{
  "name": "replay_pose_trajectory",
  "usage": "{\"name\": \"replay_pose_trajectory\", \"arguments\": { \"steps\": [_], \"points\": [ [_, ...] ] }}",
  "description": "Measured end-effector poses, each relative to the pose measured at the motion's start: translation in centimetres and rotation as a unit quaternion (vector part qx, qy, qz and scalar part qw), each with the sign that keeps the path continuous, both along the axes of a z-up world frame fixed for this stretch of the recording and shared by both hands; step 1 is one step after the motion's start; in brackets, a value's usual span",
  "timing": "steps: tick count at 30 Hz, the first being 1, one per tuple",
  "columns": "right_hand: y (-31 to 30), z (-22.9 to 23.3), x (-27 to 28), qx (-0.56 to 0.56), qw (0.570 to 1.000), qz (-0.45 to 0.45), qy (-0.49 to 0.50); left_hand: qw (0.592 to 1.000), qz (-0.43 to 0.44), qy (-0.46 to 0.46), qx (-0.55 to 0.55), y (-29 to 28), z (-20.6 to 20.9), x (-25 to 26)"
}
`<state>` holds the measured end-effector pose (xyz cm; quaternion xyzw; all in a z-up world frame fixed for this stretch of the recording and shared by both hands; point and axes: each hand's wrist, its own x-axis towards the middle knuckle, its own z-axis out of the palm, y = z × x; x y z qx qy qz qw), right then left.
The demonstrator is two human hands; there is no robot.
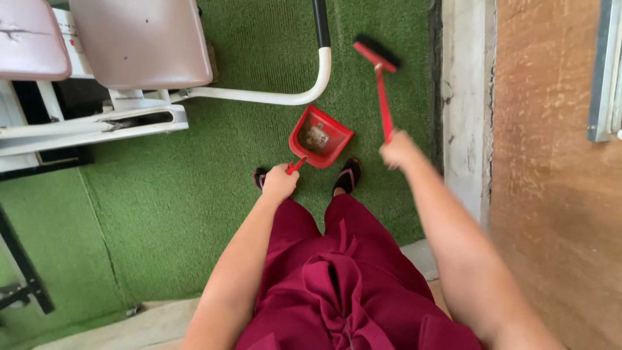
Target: Sweeping the gym floor using a broom and a dustpan.
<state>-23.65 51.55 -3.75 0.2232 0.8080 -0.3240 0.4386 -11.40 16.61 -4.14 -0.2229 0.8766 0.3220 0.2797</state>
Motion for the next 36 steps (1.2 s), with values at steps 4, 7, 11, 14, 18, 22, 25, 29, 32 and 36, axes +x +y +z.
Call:
{"name": "replay_pose_trajectory", "arguments": {
  "steps": [4, 7, 11, 14, 18, 22, 25, 29, 32, 36],
  "points": [
    [1.7, -11.0, 13.1, -0.003, 0.902, 0.258, 0.346, 0.998, 0.022, -0.056, -0.001, 1.6, 1.8, -2.7],
    [0.9, -1.4, 14.7, -0.078, 0.972, 0.209, 0.066, 0.999, -0.005, -0.036, -0.004, 1.5, 0.1, -3.3],
    [4.5, 8.7, 9.8, -0.134, 0.983, -0.001, -0.122, 0.996, 0.007, -0.082, -0.017, 1.7, 2.8, -4.2],
    [9.4, 11.3, 5.3, -0.156, 0.970, -0.124, -0.142, 0.995, 0.017, -0.099, -0.027, 1.5, 3.2, -3.7],
    [13.3, 11.4, 1.8, -0.086, 0.988, -0.099, -0.080, 0.993, 0.035, -0.113, -0.025, 2.1, 4.0, -3.0],
    [13.5, 5.4, 0.5, -0.067, 0.995, -0.075, -0.015, 0.993, 0.035, -0.106, -0.044, 2.8, 4.7, -3.0],
    [9.7, 2.9, 1.8, -0.055, 0.993, -0.105, 0.008, 0.993, 0.022, -0.108, -0.047, 2.7, 4.1, -3.0],
    [1.9, 2.4, 9.6, 0.056, 0.997, 0.051, 0.028, 0.994, 0.008, -0.101, -0.035, 2.6, 4.7, -3.0],
    [-2.3, 1.2, 16.7, 0.030, 0.994, 0.096, 0.040, 0.996, 0.001, -0.088, -0.021, 1.9, 3.9, -2.5],
    [-4.1, 2.0, 22.4, -0.103, 0.992, 0.076, 0.010, 0.998, -0.022, -0.052, -0.008, 0.4, 2.1, -0.3]
  ]
}}
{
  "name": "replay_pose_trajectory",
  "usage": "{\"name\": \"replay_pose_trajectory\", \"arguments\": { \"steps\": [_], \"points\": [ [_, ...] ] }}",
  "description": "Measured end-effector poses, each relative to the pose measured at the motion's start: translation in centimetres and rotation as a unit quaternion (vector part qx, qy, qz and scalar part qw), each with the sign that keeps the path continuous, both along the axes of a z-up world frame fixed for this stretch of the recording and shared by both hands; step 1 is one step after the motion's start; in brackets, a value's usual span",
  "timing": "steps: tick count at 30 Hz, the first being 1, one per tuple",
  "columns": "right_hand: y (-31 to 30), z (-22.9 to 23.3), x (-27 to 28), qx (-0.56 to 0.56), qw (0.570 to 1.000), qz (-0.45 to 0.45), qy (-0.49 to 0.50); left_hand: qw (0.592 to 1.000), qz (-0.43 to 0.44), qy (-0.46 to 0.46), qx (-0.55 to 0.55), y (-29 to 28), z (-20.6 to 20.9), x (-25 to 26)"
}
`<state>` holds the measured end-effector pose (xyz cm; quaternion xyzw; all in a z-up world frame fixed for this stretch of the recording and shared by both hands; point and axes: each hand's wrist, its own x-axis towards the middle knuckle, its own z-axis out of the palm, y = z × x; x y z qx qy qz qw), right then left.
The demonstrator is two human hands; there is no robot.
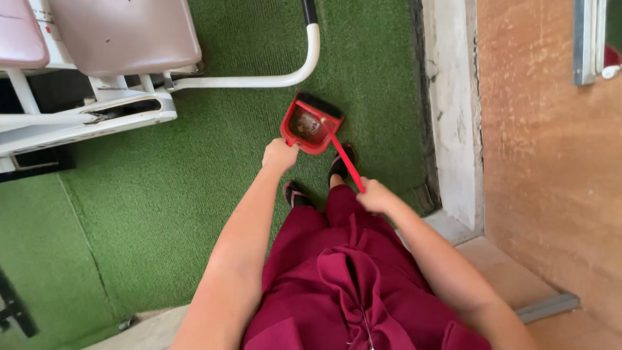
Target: Sweeping the gym floor using a broom and a dustpan.
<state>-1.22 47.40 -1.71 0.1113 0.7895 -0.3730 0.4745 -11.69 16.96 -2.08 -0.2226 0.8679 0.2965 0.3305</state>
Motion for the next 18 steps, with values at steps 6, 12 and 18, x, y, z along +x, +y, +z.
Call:
{"name": "replay_pose_trajectory", "arguments": {
  "steps": [6, 12, 18],
  "points": [
    [8.0, 7.2, 0.1, -0.098, 0.937, -0.299, -0.152, 0.999, -0.038, 0.019, 0.012, -5.2, 0.5, 5.1],
    [12.1, 10.0, 3.9, -0.047, 0.921, -0.375, -0.099, 0.996, -0.065, 0.053, 0.033, -11.6, 1.4, 9.6],
    [11.6, -1.3, 5.2, -0.070, 0.901, -0.423, -0.064, 0.995, -0.088, 0.033, -0.018, -11.5, 0.3, 11.4]
  ]
}}
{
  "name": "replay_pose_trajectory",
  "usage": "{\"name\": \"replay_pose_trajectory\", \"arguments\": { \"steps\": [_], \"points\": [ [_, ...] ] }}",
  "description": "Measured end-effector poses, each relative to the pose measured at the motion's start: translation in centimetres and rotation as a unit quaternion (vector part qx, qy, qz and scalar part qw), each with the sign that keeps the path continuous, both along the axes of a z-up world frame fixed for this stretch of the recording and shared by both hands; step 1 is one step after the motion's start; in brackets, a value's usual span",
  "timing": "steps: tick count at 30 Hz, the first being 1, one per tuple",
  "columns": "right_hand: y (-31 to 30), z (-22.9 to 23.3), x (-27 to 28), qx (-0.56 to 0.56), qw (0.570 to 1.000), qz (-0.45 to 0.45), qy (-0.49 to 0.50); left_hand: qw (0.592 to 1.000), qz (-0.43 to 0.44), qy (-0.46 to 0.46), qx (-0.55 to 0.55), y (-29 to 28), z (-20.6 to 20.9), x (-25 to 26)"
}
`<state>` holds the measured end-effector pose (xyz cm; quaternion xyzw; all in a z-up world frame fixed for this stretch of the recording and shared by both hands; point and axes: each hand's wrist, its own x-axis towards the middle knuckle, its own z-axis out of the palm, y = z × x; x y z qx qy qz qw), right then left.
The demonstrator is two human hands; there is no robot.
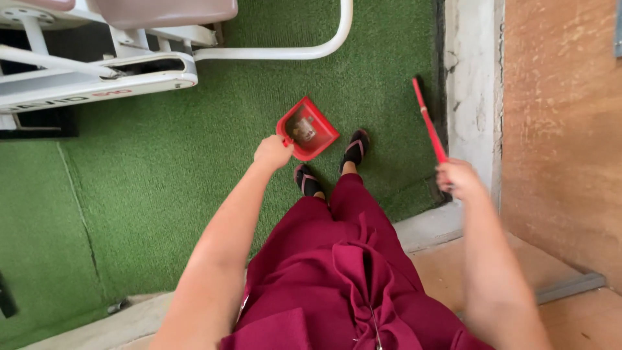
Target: Sweeping the gym floor using a broom and a dustpan.
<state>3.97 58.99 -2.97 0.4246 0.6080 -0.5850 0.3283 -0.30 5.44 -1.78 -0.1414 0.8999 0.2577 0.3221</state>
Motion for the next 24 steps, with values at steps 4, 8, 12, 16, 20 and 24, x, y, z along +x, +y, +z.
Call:
{"name": "replay_pose_trajectory", "arguments": {
  "steps": [4, 8, 12, 16, 20, 24],
  "points": [
    [-9.5, -4.2, 1.7, 0.029, 0.999, 0.038, 0.016, 0.999, 0.027, -0.021, 0.004, 0.4, -0.4, 0.9],
    [-19.5, -1.5, 4.4, 0.088, 0.964, 0.249, 0.019, 0.999, 0.042, -0.027, 0.001, 0.6, 0.5, 0.4],
    [-22.6, -0.3, 6.0, 0.020, 0.929, 0.368, 0.043, 0.998, 0.032, -0.056, -0.002, 0.8, 1.8, 0.1],
    [-21.3, 5.9, 3.1, -0.066, 0.943, 0.325, -0.020, 0.998, 0.042, -0.048, -0.003, 0.2, 0.6, 0.5],
    [-15.9, 10.5, -0.6, -0.049, 0.958, 0.273, -0.065, 0.998, 0.039, -0.021, 0.037, -1.6, -0.1, 0.4],
    [-11.3, 14.5, -3.6, -0.023, 0.966, 0.247, -0.068, 0.995, 0.068, 0.023, 0.071, -1.8, 0.7, -0.3]
  ]
}}
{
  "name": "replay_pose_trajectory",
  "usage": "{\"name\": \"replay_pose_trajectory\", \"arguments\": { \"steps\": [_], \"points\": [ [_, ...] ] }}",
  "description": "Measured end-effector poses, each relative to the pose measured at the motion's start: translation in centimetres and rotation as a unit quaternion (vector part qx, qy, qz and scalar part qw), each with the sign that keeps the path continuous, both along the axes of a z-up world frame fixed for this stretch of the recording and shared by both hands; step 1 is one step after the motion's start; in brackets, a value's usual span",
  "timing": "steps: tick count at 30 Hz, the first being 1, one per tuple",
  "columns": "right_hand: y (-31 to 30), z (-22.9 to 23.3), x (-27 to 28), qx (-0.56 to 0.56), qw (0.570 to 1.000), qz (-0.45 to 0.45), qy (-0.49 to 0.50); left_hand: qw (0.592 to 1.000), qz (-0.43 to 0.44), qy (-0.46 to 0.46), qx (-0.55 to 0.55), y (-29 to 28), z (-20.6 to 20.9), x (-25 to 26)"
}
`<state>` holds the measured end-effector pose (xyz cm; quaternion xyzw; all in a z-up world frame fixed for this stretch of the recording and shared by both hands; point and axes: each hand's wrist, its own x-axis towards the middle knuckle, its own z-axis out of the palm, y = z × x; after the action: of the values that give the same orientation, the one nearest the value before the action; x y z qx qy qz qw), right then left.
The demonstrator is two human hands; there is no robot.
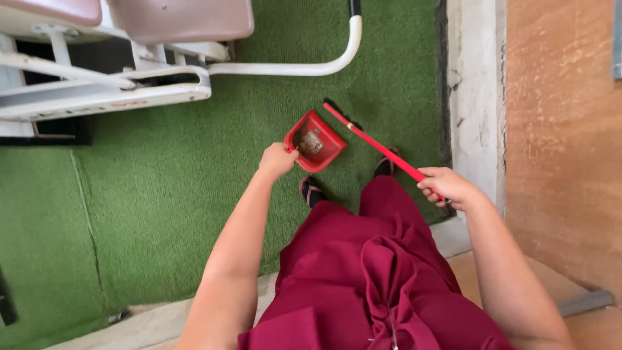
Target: Sweeping the gym floor using a broom and a dustpan.
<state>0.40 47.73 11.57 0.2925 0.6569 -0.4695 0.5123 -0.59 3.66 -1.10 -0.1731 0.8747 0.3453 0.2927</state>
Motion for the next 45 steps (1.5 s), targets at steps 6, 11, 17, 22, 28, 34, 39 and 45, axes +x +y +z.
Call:
{"name": "replay_pose_trajectory", "arguments": {
  "steps": [6, 11, 17, 22, 28, 34, 39, 45],
  "points": [
    [6.3, -4.8, -5.7, -0.035, 0.998, -0.033, 0.043, 0.997, 0.069, -0.017, 0.034, 4.4, 2.7, -3.0],
    [12.1, -10.2, -14.4, -0.031, 0.996, -0.023, 0.077, 0.993, 0.119, -0.019, 0.006, 10.4, 1.3, -7.2],
    [20.9, -9.9, -26.9, 0.011, 0.996, -0.037, 0.078, 0.982, 0.181, -0.036, -0.028, 17.9, 1.7, -11.2],
    [22.7, -8.0, -37.5, 0.029, 0.997, 0.021, 0.070, 0.976, 0.197, -0.012, -0.093, 22.9, 0.0, -12.9],
    [17.4, -11.2, -40.7, 0.137, 0.954, 0.217, 0.155, 0.961, 0.238, -0.081, -0.113, 27.3, -0.4, -15.0],
    [13.1, -11.9, -28.5, 0.128, 0.872, 0.420, 0.216, 0.958, 0.243, -0.103, -0.115, 29.3, 0.1, -16.7],
    [14.6, -6.5, -25.4, -0.044, 0.951, 0.302, 0.053, 0.957, 0.242, -0.122, -0.104, 30.1, 0.3, -17.5],
    [22.4, -3.5, -32.8, -0.011, 0.989, 0.145, 0.012, 0.959, 0.233, -0.124, -0.103, 29.7, 0.3, -17.2]
  ]
}}
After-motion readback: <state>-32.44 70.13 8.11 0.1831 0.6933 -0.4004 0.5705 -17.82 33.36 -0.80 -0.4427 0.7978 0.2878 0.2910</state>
